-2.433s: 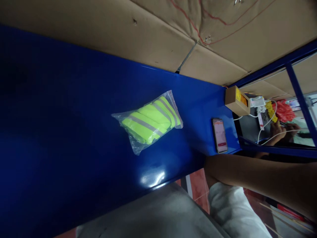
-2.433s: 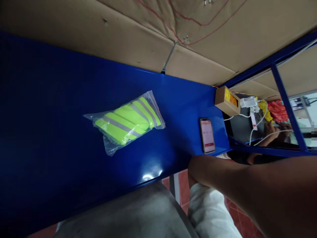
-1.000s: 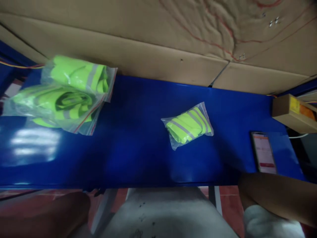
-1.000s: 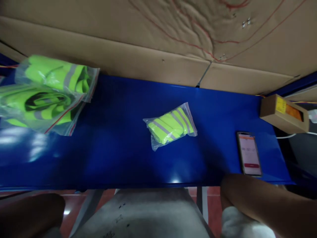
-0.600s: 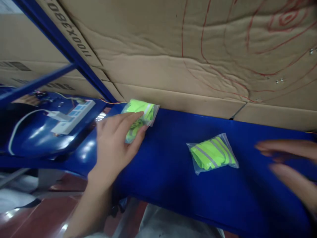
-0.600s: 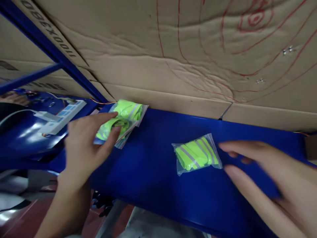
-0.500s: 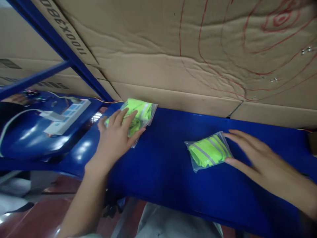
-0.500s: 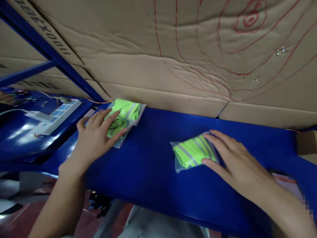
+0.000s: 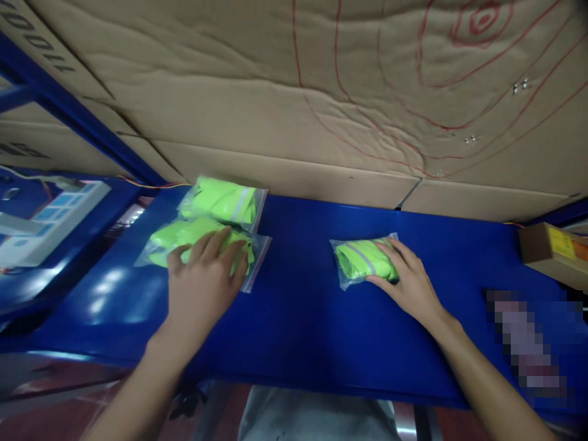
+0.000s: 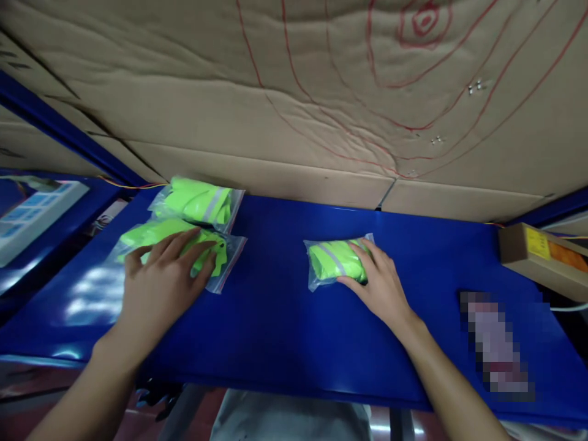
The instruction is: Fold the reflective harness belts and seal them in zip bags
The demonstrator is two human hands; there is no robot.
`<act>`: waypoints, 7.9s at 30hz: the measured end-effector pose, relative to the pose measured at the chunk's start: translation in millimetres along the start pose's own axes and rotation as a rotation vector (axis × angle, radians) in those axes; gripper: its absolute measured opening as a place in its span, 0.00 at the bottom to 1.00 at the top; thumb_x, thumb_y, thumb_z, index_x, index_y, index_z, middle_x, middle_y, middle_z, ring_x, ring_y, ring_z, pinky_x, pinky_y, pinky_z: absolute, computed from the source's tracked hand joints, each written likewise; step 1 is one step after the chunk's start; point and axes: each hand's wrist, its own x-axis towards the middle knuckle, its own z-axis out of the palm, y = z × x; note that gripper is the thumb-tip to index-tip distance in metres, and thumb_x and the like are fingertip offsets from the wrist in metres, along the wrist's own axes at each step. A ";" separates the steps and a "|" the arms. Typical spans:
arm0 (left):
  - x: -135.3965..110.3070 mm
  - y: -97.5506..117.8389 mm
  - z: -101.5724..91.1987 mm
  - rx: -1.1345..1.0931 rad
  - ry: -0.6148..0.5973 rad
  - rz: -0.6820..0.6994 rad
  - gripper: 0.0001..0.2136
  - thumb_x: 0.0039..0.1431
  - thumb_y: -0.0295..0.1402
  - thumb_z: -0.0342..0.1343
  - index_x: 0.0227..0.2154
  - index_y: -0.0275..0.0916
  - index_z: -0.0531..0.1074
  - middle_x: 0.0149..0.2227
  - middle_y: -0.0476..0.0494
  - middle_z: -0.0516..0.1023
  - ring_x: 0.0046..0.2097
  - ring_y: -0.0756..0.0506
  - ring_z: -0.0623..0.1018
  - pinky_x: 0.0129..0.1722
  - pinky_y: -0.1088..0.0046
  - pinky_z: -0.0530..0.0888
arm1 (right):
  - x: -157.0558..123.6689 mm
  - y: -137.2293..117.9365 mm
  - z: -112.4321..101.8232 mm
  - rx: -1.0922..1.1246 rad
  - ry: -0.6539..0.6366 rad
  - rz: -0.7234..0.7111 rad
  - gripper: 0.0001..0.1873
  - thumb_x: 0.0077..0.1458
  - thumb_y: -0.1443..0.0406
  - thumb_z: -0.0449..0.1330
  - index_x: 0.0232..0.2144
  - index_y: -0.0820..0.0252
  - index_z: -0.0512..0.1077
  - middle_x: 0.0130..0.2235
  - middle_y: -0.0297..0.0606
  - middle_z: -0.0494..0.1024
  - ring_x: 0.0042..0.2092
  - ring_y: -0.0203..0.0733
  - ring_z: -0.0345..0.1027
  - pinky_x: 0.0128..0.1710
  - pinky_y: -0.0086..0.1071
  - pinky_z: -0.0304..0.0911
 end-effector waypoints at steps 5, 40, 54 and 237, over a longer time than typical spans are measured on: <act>1.9 32.1 11.8 -0.075 -0.034 0.168 0.14 0.72 0.37 0.50 0.52 0.42 0.76 0.64 0.32 0.72 0.65 0.28 0.71 0.59 0.36 0.65 | 3.3 12.0 -3.0 0.422 0.209 0.187 0.36 0.56 0.44 0.68 0.61 0.49 0.68 0.71 0.46 0.55 0.72 0.58 0.52 0.70 0.54 0.57; 5.7 100.7 37.2 -0.754 0.191 0.457 0.08 0.63 0.40 0.61 0.35 0.41 0.73 0.46 0.42 0.80 0.55 0.39 0.76 0.65 0.49 0.57 | 18.8 -76.8 3.6 1.378 -0.623 0.575 0.24 0.54 0.49 0.71 0.45 0.60 0.80 0.43 0.41 0.83 0.44 0.41 0.80 0.45 0.35 0.78; 5.2 112.2 57.2 -0.646 0.227 0.453 0.10 0.62 0.38 0.59 0.28 0.39 0.70 0.37 0.45 0.79 0.49 0.41 0.77 0.61 0.49 0.60 | 13.6 -73.6 34.9 1.092 -0.416 0.542 0.26 0.52 0.44 0.70 0.34 0.63 0.79 0.31 0.38 0.81 0.30 0.38 0.77 0.30 0.32 0.77; 16.4 80.7 56.3 -0.218 -0.010 0.330 0.19 0.71 0.44 0.52 0.56 0.42 0.77 0.69 0.32 0.65 0.65 0.28 0.71 0.56 0.47 0.72 | 35.0 38.1 -34.0 0.857 0.291 0.719 0.35 0.53 0.48 0.68 0.56 0.61 0.72 0.45 0.43 0.81 0.43 0.43 0.77 0.46 0.39 0.73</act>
